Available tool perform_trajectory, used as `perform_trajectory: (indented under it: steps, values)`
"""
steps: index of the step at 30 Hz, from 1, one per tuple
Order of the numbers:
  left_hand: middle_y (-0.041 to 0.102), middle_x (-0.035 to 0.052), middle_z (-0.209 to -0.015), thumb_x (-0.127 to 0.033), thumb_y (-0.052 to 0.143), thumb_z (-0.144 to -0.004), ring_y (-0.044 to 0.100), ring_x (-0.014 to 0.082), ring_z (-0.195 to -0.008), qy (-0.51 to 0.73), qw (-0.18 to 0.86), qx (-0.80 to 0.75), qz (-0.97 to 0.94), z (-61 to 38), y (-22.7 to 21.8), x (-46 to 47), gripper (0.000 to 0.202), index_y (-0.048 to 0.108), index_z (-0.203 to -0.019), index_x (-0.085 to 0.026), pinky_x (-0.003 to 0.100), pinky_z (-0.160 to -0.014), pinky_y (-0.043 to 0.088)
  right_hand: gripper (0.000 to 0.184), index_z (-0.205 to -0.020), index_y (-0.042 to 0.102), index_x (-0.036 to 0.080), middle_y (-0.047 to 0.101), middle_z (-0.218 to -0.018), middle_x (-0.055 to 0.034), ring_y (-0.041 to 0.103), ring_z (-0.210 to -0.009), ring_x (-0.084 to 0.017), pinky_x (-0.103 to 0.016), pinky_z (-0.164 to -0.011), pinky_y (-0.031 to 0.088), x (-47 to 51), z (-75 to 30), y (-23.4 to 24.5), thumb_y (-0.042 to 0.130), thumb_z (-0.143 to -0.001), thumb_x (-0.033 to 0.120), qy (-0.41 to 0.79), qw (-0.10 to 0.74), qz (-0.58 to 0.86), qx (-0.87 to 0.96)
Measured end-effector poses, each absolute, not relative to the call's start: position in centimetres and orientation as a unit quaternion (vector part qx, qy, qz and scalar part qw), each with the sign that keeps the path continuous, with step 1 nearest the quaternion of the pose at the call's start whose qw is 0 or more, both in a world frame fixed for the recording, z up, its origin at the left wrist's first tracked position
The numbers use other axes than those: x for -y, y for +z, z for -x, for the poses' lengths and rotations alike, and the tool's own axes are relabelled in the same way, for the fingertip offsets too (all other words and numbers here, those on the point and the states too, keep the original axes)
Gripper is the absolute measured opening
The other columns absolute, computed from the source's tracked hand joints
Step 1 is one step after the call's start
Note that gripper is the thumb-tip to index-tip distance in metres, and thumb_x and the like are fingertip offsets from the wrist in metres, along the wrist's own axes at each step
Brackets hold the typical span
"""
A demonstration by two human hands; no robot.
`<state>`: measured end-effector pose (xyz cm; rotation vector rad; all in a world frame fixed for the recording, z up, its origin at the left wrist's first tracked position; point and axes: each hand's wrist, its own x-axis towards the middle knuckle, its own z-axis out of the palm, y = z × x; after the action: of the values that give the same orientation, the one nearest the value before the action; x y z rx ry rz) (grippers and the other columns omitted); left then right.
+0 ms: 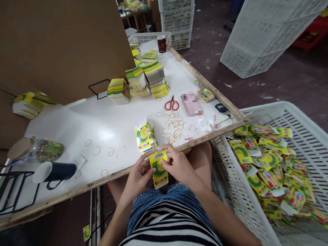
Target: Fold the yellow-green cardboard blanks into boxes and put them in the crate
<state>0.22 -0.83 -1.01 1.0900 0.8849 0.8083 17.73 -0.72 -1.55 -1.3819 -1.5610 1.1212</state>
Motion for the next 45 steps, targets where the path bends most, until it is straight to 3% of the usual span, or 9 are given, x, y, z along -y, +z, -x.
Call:
perform_trajectory:
  steps: [5, 18, 22, 26, 29, 33, 39, 42, 45]
  values:
    - [0.066, 0.0119, -0.118, -0.024, 0.069, -0.079, 0.064, 0.0254, -0.106, 0.377, 0.690, -0.400, -0.471, -0.2, -1.1, 0.7, 0.053, 0.049, -0.128, -0.020, 0.037, -0.090, 0.052, 0.034, -0.111, 0.048, 0.020, 0.043, -0.052, 0.0105, 0.044, -0.047, -0.012, -0.022, -0.051, 0.034, 0.9, -17.3, -1.5, 0.059, -0.079, 0.023, 0.430, 0.366, 0.540, 0.625]
    - [0.065, 0.0119, -0.120, -0.024, 0.068, -0.080, 0.064, 0.0247, -0.104, 0.361, 0.686, -0.406, -0.485, -0.1, -1.0, 0.4, 0.052, 0.050, -0.128, -0.020, 0.037, -0.090, 0.051, 0.030, -0.106, 0.048, 0.021, 0.050, -0.054, 0.0088, 0.050, -0.049, -0.014, -0.024, -0.054, 0.037, 1.0, -16.7, -2.3, 0.059, -0.078, 0.022, 0.371, 0.374, 0.600, 0.603]
    - [0.069, 0.0110, -0.113, -0.023, 0.071, -0.077, 0.067, 0.0242, -0.100, 0.379, 0.697, -0.395, -0.463, 0.3, -0.5, 0.2, 0.052, 0.052, -0.125, -0.018, 0.036, -0.086, 0.053, 0.024, -0.107, 0.059, 0.020, 0.054, -0.060, 0.0053, 0.047, -0.050, -0.012, -0.023, -0.051, 0.037, 1.1, -17.6, -2.5, 0.059, -0.083, 0.027, 0.395, 0.419, 0.544, 0.611]
    - [0.071, 0.0099, -0.108, -0.020, 0.073, -0.075, 0.067, 0.0240, -0.099, 0.385, 0.699, -0.388, -0.461, 0.2, -0.7, 0.2, 0.048, 0.056, -0.119, -0.018, 0.035, -0.085, 0.054, 0.017, -0.092, 0.066, 0.021, 0.068, -0.091, -0.0043, 0.061, -0.072, -0.016, -0.026, -0.062, 0.050, 1.2, -18.4, -2.9, 0.061, -0.084, 0.034, 0.445, 0.498, 0.496, 0.555]
    - [0.071, 0.0084, -0.110, -0.020, 0.073, -0.074, 0.067, 0.0240, -0.099, 0.400, 0.686, -0.395, -0.462, -0.5, -1.1, 0.5, 0.041, 0.059, -0.113, -0.020, 0.038, -0.089, 0.053, 0.017, -0.085, 0.067, 0.021, 0.070, -0.087, -0.0050, 0.066, -0.082, -0.020, -0.032, -0.070, 0.055, 1.4, -18.4, -3.0, 0.067, -0.080, 0.038, 0.471, 0.547, 0.484, 0.494]
    - [0.070, 0.0070, -0.112, -0.021, 0.070, -0.077, 0.067, 0.0238, -0.101, 0.439, 0.601, -0.417, -0.522, -1.1, -1.1, 0.9, 0.025, 0.067, -0.102, -0.021, 0.039, -0.090, 0.053, 0.012, -0.076, 0.068, 0.022, 0.072, -0.083, -0.0056, 0.067, -0.085, -0.022, -0.035, -0.075, 0.056, 1.8, -18.2, -2.6, 0.070, -0.077, 0.033, 0.443, 0.573, 0.480, 0.495]
    - [0.074, 0.0056, -0.098, -0.022, 0.066, -0.081, 0.069, 0.0251, -0.094, 0.472, 0.452, -0.421, -0.629, -1.5, -0.5, 1.5, 0.016, 0.073, -0.096, -0.025, 0.044, -0.089, 0.054, 0.002, -0.079, 0.067, 0.023, 0.073, -0.088, -0.0058, 0.068, -0.087, -0.022, -0.038, -0.078, 0.056, 2.8, -17.8, -2.1, 0.068, -0.081, 0.024, 0.415, 0.613, 0.446, 0.503]
    - [0.070, 0.0072, -0.114, -0.019, 0.064, -0.083, 0.065, 0.0257, -0.107, 0.462, 0.392, -0.400, -0.688, -1.6, -0.4, 1.0, 0.025, 0.069, -0.106, -0.026, 0.045, -0.096, 0.050, 0.005, -0.078, 0.066, 0.023, 0.071, -0.089, -0.0061, 0.068, -0.086, -0.023, -0.039, -0.075, 0.055, 3.1, -19.4, -1.2, 0.066, -0.082, 0.021, 0.344, 0.602, 0.474, 0.542]
    - [0.048, 0.0113, -0.143, -0.021, 0.069, -0.078, 0.043, 0.0278, -0.134, 0.428, 0.293, -0.436, -0.736, -0.7, -1.2, -1.0, 0.055, 0.052, -0.130, -0.025, 0.049, -0.110, 0.036, 0.005, -0.079, 0.063, 0.023, 0.066, -0.091, -0.0046, 0.063, -0.084, -0.021, -0.038, -0.072, 0.051, 2.9, -22.7, 0.4, 0.067, -0.080, 0.020, 0.092, 0.652, 0.580, 0.478]
